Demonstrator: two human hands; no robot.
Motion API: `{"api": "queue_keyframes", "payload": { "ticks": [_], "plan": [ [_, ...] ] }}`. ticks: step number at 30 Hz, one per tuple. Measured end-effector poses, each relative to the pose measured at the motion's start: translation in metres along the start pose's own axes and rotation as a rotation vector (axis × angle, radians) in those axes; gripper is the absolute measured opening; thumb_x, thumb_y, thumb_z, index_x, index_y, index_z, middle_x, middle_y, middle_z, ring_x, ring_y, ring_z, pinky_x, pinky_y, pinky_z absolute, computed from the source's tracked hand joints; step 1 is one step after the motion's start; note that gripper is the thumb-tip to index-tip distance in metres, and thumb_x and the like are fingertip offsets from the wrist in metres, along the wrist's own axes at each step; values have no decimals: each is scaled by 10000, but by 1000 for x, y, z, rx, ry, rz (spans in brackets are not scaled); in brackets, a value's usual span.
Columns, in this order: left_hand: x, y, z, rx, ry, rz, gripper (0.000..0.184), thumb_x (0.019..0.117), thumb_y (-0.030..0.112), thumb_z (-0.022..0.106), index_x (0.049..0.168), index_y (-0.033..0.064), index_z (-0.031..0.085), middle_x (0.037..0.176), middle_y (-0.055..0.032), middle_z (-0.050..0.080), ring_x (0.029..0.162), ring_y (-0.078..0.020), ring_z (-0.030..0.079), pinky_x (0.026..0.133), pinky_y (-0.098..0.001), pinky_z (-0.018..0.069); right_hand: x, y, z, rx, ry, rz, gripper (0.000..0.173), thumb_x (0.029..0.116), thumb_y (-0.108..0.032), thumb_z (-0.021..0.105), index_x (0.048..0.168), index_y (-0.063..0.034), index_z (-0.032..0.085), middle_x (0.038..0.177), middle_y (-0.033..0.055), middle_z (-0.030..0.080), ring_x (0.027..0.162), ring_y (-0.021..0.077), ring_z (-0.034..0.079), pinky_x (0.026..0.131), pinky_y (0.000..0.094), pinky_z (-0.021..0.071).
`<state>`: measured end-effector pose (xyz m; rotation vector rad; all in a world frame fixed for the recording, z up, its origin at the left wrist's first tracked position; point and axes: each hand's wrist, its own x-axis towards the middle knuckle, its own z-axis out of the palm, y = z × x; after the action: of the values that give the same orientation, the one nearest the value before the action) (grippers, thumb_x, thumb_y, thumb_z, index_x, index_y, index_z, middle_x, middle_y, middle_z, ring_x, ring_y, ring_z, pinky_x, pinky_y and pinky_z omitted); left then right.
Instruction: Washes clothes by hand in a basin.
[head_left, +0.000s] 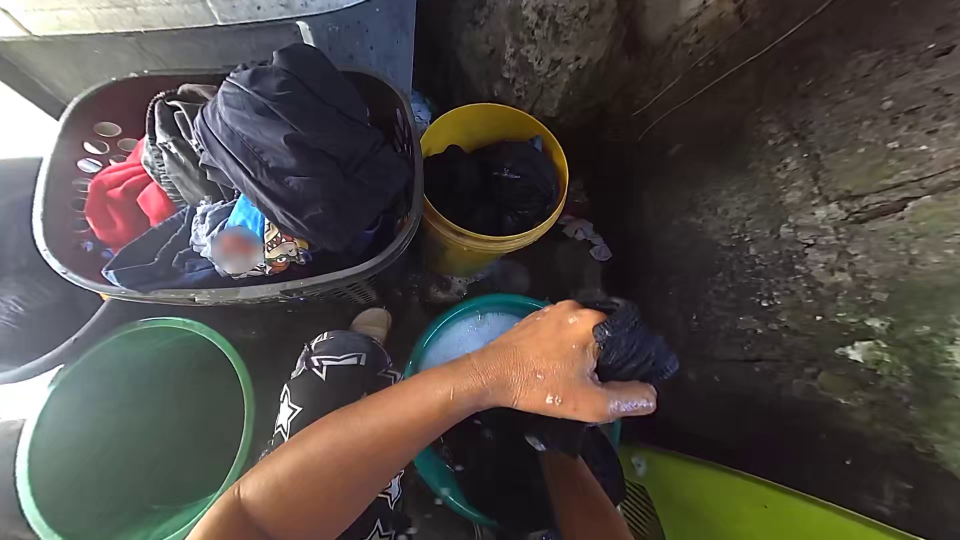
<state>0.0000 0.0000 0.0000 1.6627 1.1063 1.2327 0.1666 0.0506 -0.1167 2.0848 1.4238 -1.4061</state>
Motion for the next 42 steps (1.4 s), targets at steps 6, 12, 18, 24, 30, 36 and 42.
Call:
{"api": "queue_keyframes", "payload": {
  "ticks": [6, 12, 18, 24, 30, 36, 42],
  "plan": [
    [18, 7, 8, -56, 180, 15, 99, 901, 132, 714, 890, 34, 711, 758, -17, 670, 728, -54, 640, 671, -277, 530, 83, 89, -16, -1045, -172, -33, 525, 992, -347, 600, 1359, 29, 586, 1416, 267, 565, 1345, 426, 529, 1062, 643, 433],
    [42, 85, 22, -27, 235, 243, 73, 900, 118, 681, 890, 46, 691, 721, 14, 636, 671, -32, 620, 590, -239, 521, 56, 130, -14, -1028, -403, -17, 480, 1007, -316, 557, 1303, 59, 613, 1369, 288, 592, 1307, 440, 552, 1042, 671, 418],
    [49, 62, 50, 283, 46, -72, 252, 884, 289, 743, 979, 56, 719, 865, -85, 697, 841, -208, 690, 716, -483, 566, 38, 139, 4, -1053, -376, -150, 575, 969, -407, 616, 1415, -46, 577, 1422, 253, 575, 1339, 435, 533, 1050, 686, 412],
    [-20, -149, 80, 470, -278, -1019, 550, 1005, 379, 630, 1356, -42, 588, 1380, -290, 588, 1312, -437, 563, 1074, -633, 449, 74, 149, -9, -784, -486, -231, 693, 959, -542, 658, 1417, -28, 581, 1380, 271, 594, 1277, 434, 575, 1076, 641, 419],
    [-44, -223, 111, 570, -364, -1082, 451, 1017, 240, 602, 1445, 102, 565, 1532, -176, 491, 1426, -373, 466, 1106, -584, 450, 88, 88, -3, -703, -86, -369, 382, 1041, -262, 525, 1357, -67, 617, 1394, 226, 597, 1278, 420, 587, 1026, 630, 475],
    [-77, -291, 155, 648, -378, -1010, 491, 1070, 204, 468, 1560, 181, 458, 1656, -83, 368, 1563, -326, 248, 1252, -562, 217, 178, 82, 57, -683, -181, -574, 458, 1083, -285, 461, 1518, -148, 497, 1626, 148, 374, 1508, 360, 335, 1204, 571, 305],
    [-50, -303, 130, 379, -619, -1132, 559, 1112, 511, 306, 1586, 235, 418, 1528, -177, 531, 1401, -442, 495, 1125, -709, 335, 217, 88, 25, -728, -67, -188, 698, 1043, -525, 471, 1522, -17, 458, 1581, 230, 424, 1514, 384, 322, 1236, 624, 115]
  ]
}}
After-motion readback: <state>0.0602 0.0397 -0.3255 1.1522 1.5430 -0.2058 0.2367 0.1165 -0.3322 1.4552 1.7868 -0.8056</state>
